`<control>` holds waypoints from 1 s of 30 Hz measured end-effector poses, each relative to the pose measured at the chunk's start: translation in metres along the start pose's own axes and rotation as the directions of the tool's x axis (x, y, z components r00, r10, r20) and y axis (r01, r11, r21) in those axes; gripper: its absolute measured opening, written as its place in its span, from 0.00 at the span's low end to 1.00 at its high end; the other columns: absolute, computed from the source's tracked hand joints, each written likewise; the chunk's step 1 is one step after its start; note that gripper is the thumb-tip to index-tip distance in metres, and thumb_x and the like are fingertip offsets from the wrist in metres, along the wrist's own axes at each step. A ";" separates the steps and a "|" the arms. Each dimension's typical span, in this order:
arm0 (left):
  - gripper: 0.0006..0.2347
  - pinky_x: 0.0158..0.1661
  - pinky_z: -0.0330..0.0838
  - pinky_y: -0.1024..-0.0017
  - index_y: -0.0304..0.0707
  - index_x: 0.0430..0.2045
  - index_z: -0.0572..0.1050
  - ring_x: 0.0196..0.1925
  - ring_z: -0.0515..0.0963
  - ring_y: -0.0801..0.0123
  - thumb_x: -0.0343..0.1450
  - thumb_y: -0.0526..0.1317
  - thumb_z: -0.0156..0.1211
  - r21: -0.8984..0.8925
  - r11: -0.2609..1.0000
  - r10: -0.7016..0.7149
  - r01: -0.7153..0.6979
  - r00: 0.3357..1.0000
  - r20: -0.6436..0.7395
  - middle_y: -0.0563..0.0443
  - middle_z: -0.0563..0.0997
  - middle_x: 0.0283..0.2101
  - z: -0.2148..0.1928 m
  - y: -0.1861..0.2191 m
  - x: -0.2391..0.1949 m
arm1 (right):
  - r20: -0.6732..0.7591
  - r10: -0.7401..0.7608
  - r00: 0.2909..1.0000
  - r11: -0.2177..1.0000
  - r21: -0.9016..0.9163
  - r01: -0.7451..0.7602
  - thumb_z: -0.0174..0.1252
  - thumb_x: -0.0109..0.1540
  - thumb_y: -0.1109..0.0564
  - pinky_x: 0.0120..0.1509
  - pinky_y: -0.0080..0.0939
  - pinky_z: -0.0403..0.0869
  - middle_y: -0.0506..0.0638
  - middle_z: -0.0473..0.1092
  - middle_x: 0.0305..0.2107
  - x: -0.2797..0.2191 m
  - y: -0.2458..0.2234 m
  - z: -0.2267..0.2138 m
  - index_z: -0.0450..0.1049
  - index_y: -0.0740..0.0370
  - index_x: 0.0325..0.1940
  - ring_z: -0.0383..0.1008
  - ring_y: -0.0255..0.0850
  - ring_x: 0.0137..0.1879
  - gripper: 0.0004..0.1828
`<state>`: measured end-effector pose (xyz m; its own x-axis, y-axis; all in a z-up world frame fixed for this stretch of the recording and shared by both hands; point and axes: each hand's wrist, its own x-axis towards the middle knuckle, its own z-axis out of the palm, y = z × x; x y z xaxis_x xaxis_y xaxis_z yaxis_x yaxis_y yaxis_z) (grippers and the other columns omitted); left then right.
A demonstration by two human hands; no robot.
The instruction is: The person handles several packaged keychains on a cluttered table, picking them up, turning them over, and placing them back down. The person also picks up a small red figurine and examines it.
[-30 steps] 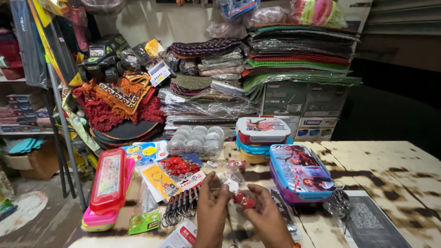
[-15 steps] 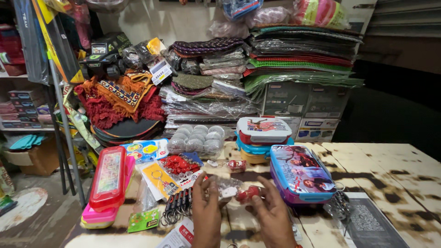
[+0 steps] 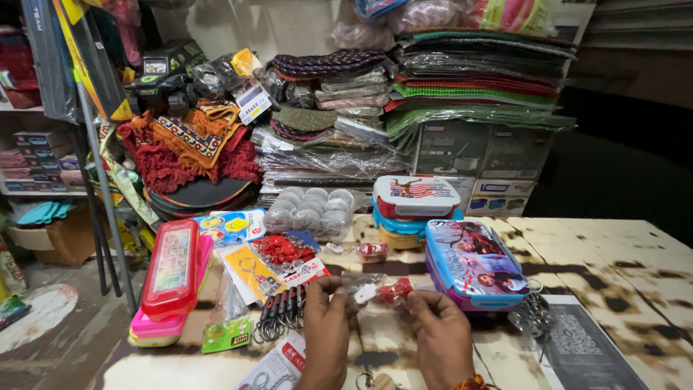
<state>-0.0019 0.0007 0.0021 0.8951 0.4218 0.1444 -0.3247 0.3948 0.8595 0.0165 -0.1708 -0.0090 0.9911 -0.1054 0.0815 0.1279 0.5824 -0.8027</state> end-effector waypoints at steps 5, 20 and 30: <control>0.07 0.32 0.79 0.71 0.35 0.41 0.74 0.30 0.82 0.65 0.73 0.33 0.50 -0.077 0.979 -0.187 0.189 0.982 0.031 0.49 0.79 0.35 0.003 0.015 -0.005 | 0.055 0.013 0.998 0.999 0.041 -0.015 0.57 0.65 0.58 0.44 0.43 0.76 0.54 0.76 0.35 -0.004 -0.004 0.000 0.72 0.65 0.44 0.77 0.42 0.39 0.08; 0.10 0.30 0.86 0.60 0.27 0.29 0.74 0.28 0.80 0.61 0.71 0.38 0.49 -0.189 0.923 -0.293 0.336 0.930 0.220 0.45 0.77 0.28 -0.007 0.002 0.014 | 0.028 0.060 0.998 0.998 -0.032 -0.060 0.56 0.65 0.59 0.51 0.43 0.75 0.53 0.75 0.38 -0.015 -0.019 0.015 0.70 0.66 0.48 0.76 0.39 0.43 0.09; 0.12 0.21 0.68 0.77 0.31 0.40 0.81 0.21 0.80 0.75 0.70 0.41 0.61 0.276 0.916 -0.370 0.292 0.879 0.300 0.49 0.85 0.27 -0.006 0.048 0.004 | 0.065 0.089 0.994 0.996 0.006 -0.089 0.56 0.64 0.60 0.51 0.44 0.75 0.51 0.76 0.36 -0.011 -0.018 0.014 0.70 0.62 0.45 0.76 0.40 0.42 0.06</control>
<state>-0.0159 0.0258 0.0411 0.9988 -0.0198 -0.0445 0.0481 0.2592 0.9646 0.0041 -0.1685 0.0125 0.9988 -0.0006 0.0484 0.0392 0.5943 -0.8033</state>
